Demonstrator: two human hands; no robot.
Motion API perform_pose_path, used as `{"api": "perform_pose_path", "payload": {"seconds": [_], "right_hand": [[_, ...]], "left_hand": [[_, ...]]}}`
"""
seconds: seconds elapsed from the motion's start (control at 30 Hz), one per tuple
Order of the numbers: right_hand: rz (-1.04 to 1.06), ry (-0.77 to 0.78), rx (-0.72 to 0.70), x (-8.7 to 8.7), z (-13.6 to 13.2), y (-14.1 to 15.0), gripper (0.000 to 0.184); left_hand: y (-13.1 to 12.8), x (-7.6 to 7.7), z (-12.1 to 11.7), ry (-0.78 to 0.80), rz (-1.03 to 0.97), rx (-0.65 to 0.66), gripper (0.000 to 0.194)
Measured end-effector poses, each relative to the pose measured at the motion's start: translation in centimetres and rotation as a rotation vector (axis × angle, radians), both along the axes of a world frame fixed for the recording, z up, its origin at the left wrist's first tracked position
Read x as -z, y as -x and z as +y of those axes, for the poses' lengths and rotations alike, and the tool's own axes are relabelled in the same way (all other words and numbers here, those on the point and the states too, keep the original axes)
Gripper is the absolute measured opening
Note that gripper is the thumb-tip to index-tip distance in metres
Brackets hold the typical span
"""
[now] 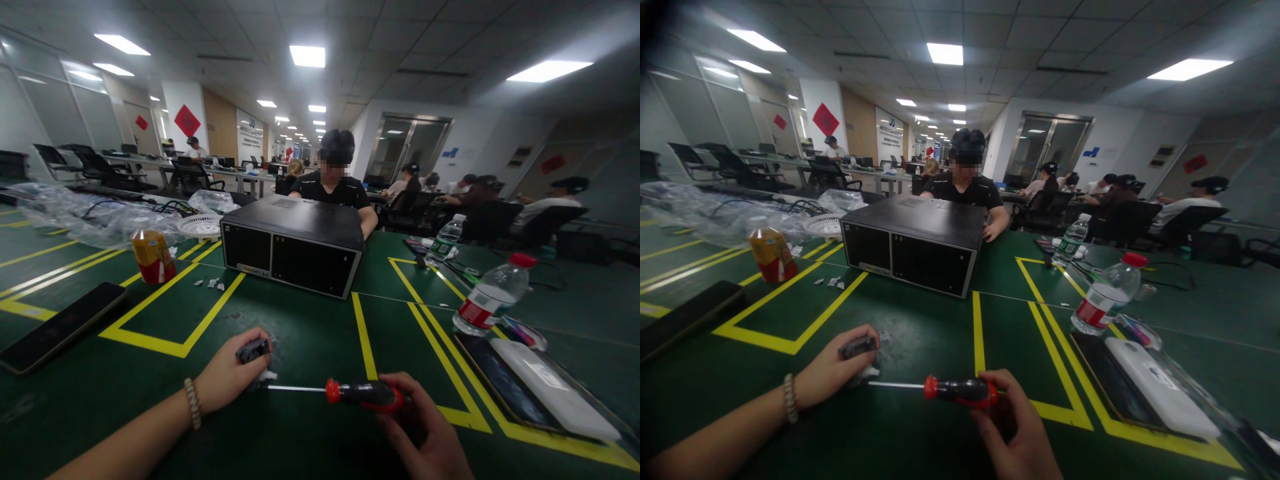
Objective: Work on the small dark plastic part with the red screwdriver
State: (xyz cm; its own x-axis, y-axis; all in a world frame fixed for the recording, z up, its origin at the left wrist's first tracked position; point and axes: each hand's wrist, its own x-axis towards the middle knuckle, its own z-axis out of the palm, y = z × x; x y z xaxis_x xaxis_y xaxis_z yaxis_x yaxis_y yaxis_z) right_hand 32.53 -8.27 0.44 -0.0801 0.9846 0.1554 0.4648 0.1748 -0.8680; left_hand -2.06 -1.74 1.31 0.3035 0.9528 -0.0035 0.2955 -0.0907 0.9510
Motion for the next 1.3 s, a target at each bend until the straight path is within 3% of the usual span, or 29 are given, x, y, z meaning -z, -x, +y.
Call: {"api": "perform_pose_path", "payload": {"seconds": [0.2, 0.3, 0.5, 0.8, 1.07, 1.3], "right_hand": [[0.031, 0.007, 0.056, 0.6, -0.2, 0.3, 0.045], [-0.011, 0.040, 0.004, 0.4, 0.1, -0.1, 0.044], [-0.070, 0.049, -0.081, -0.4, 0.3, -0.4, 0.058], [-0.027, 0.049, -0.029, -0.4, 0.2, -0.2, 0.038], [-0.040, 0.031, 0.068, 0.4, 0.3, -0.1, 0.048], [-0.120, 0.005, -0.010, -0.3, 0.2, -0.5, 0.057]], "left_hand": [[0.2, 0.3, 0.2, -0.007, 0.000, 0.015, 0.012], [0.2, 0.4, 0.3, -0.031, 0.007, 0.010, 0.011], [0.2, 0.4, 0.2, -0.013, 0.007, 0.023, 0.013], [0.4, 0.4, 0.3, -0.003, 0.007, 0.015, 0.014], [0.3, 0.3, 0.2, -0.006, -0.024, -0.013, 0.015], [0.3, 0.3, 0.2, -0.004, -0.010, 0.008, 0.013]]}}
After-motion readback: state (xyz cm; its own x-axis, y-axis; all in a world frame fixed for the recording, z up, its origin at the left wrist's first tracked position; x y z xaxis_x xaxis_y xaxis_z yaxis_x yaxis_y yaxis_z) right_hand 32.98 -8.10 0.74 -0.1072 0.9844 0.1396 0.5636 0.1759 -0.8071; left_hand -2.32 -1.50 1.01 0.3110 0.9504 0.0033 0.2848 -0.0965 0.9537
